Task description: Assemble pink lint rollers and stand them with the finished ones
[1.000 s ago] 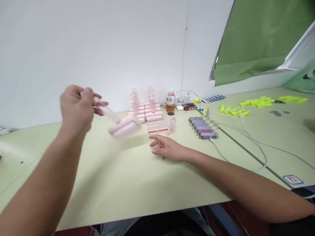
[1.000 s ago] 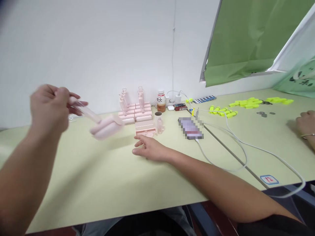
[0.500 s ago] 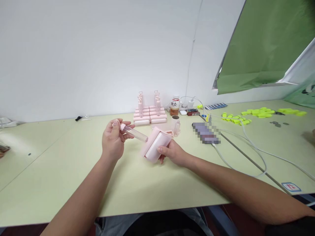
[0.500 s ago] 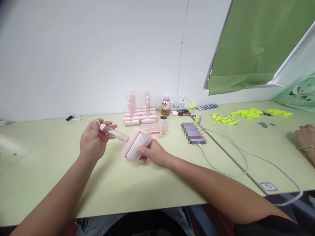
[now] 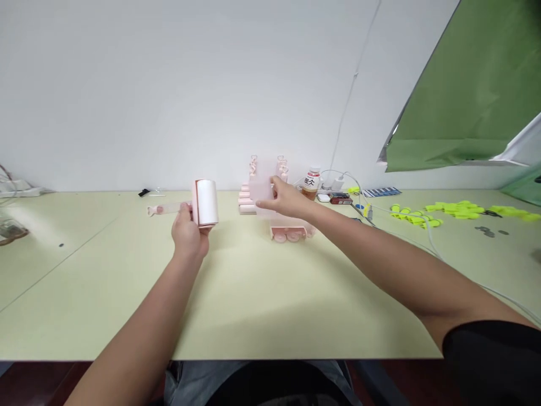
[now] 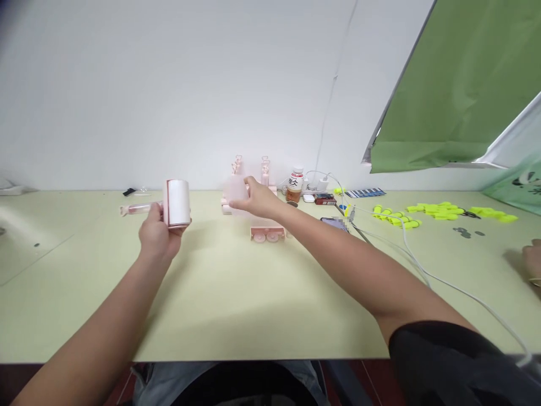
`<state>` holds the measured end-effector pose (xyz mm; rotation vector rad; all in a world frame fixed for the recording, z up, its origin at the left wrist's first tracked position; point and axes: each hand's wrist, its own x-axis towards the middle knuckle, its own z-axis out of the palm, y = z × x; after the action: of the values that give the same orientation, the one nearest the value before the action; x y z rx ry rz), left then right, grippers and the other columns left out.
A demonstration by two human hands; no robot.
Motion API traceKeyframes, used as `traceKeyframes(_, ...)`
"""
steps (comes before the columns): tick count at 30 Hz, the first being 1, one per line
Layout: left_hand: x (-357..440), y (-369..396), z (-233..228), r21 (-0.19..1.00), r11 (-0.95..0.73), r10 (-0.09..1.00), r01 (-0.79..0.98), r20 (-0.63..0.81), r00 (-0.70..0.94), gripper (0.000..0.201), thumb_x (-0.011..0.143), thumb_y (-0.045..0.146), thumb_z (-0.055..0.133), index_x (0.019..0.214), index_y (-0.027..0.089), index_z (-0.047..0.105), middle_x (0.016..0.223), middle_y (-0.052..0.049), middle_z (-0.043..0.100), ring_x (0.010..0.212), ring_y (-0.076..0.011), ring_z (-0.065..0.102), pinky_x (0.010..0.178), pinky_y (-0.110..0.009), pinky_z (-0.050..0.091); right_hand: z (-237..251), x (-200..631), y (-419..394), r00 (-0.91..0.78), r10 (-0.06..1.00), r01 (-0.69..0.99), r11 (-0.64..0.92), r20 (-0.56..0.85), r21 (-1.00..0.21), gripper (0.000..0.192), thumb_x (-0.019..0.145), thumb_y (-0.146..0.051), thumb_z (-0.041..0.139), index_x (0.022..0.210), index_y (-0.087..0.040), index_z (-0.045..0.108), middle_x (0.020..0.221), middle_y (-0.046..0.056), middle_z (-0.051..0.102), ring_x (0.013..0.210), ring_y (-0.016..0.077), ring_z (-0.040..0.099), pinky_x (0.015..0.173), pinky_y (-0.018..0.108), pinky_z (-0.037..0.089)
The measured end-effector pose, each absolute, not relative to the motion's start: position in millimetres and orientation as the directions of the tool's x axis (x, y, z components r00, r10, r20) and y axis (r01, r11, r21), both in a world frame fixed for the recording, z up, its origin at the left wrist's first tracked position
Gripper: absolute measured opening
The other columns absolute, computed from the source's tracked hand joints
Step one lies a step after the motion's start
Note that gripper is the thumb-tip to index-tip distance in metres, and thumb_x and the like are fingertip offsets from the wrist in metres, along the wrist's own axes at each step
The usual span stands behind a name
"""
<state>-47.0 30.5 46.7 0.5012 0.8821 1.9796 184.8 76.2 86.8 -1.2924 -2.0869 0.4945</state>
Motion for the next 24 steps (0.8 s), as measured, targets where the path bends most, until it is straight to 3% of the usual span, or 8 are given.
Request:
traceKeyframes(2, -42.7, 28.7, 43.0, 0.779, -0.303, 0.876, -0.549, 0.001, -0.483, 0.019, 0.091, 0.035, 0.053, 0.084, 0.018, 0.058, 0.074, 0.000, 0.062, 0.056, -0.0124, 0.058, 0.048, -0.023, 0.045, 84.3, 177.8, 95.3, -0.383, 0.895, 0.778, 0.446, 0.227, -0.443, 0.073, 0.070, -0.054, 0.074, 0.125, -0.016, 0.046, 0.107, 0.011, 0.068, 0.088, 0.0234, 0.062, 0.068, 0.028, 0.043)
traceKeyframes(5, -34.0, 23.9, 37.8, 0.812, -0.298, 0.889, -0.502, 0.044, -0.456, 0.023, 0.085, 0.041, 0.063, 0.085, 0.018, 0.060, 0.072, 0.001, 0.060, 0.057, -0.0108, 0.056, 0.048, -0.020, 0.041, 69.5, 161.8, 115.8, -0.543, 0.836, 0.822, 0.548, 0.077, -0.155, 0.068, 0.073, -0.057, 0.072, 0.124, -0.016, 0.053, 0.119, 0.015, 0.065, 0.102, 0.0279, 0.061, 0.073, 0.029, 0.043)
traceKeyframes(12, -33.2, 20.8, 39.6, 0.803, -0.310, 0.879, -0.509, 0.039, -0.474, 0.025, 0.082, 0.040, 0.067, 0.083, 0.016, 0.061, 0.073, 0.002, 0.058, 0.062, -0.0100, 0.054, 0.052, -0.021, 0.039, 38.8, 145.8, 136.8, -0.543, 0.839, 0.838, 0.538, -0.040, -0.087, 0.058, 0.065, -0.048, 0.082, 0.111, -0.016, 0.068, 0.110, 0.015, 0.069, 0.103, 0.0341, 0.062, 0.077, 0.034, 0.045)
traceKeyframes(17, -34.3, 19.9, 43.1, 0.797, -0.316, 0.876, -0.514, 0.037, -0.481, 0.024, 0.084, 0.039, 0.065, 0.082, 0.016, 0.060, 0.073, 0.003, 0.057, 0.062, -0.0096, 0.053, 0.055, -0.021, 0.039, 33.3, 149.5, 131.1, -0.522, 0.850, 0.829, 0.524, 0.064, -0.196, 0.046, 0.072, -0.041, 0.078, 0.108, -0.013, 0.067, 0.113, 0.018, 0.068, 0.108, 0.0350, 0.061, 0.083, 0.037, 0.046)
traceKeyframes(20, -28.8, 17.7, 42.0, 0.805, -0.318, 0.882, -0.500, 0.057, -0.469, 0.025, 0.082, 0.040, 0.067, 0.083, 0.016, 0.060, 0.074, 0.003, 0.059, 0.066, -0.0095, 0.053, 0.060, -0.021, 0.041, 32.9, 149.5, 107.0, -0.472, 0.861, 0.795, 0.508, 0.188, -0.333, 0.039, 0.095, -0.045, 0.049, 0.114, -0.014, 0.060, 0.120, 0.016, 0.064, 0.111, 0.0287, 0.060, 0.087, 0.037, 0.047)
traceKeyframes(22, -19.3, 14.8, 36.6, 0.816, -0.314, 0.896, -0.486, 0.085, -0.436, 0.030, 0.078, 0.042, 0.072, 0.084, 0.016, 0.060, 0.077, 0.002, 0.061, 0.070, -0.0101, 0.055, 0.064, -0.021, 0.043, 32.1, 149.1, 81.0, -0.458, 0.861, 0.740, 0.507, 0.222, -0.441, 0.048, 0.102, -0.047, 0.023, 0.116, -0.016, 0.056, 0.114, 0.012, 0.066, 0.099, 0.0210, 0.064, 0.081, 0.033, 0.051)
traceKeyframes(23, -13.0, 12.6, 32.7, 0.826, -0.299, 0.913, -0.478, 0.101, -0.396, 0.033, 0.075, 0.044, 0.073, 0.084, 0.016, 0.059, 0.078, 0.001, 0.061, 0.070, -0.0105, 0.055, 0.065, -0.022, 0.043, 31.4, 149.4, 66.3, -0.453, 0.861, 0.685, 0.503, 0.232, -0.527, 0.053, 0.103, -0.047, 0.011, 0.118, -0.017, 0.052, 0.112, 0.010, 0.066, 0.091, 0.0174, 0.066, 0.074, 0.030, 0.053)
traceKeyframes(24, -6.2, 9.5, 28.4, 0.842, -0.271, 0.934, -0.467, 0.113, -0.340, 0.036, 0.074, 0.046, 0.074, 0.085, 0.016, 0.059, 0.077, 0.001, 0.062, 0.070, -0.0110, 0.056, 0.065, -0.022, 0.043, 30.5, 150.5, 51.4, -0.459, 0.861, 0.487, 0.450, 0.219, -0.748, 0.052, 0.102, -0.051, 0.014, 0.118, -0.017, 0.050, 0.111, 0.011, 0.066, 0.087, 0.0178, 0.067, 0.069, 0.031, 0.055)
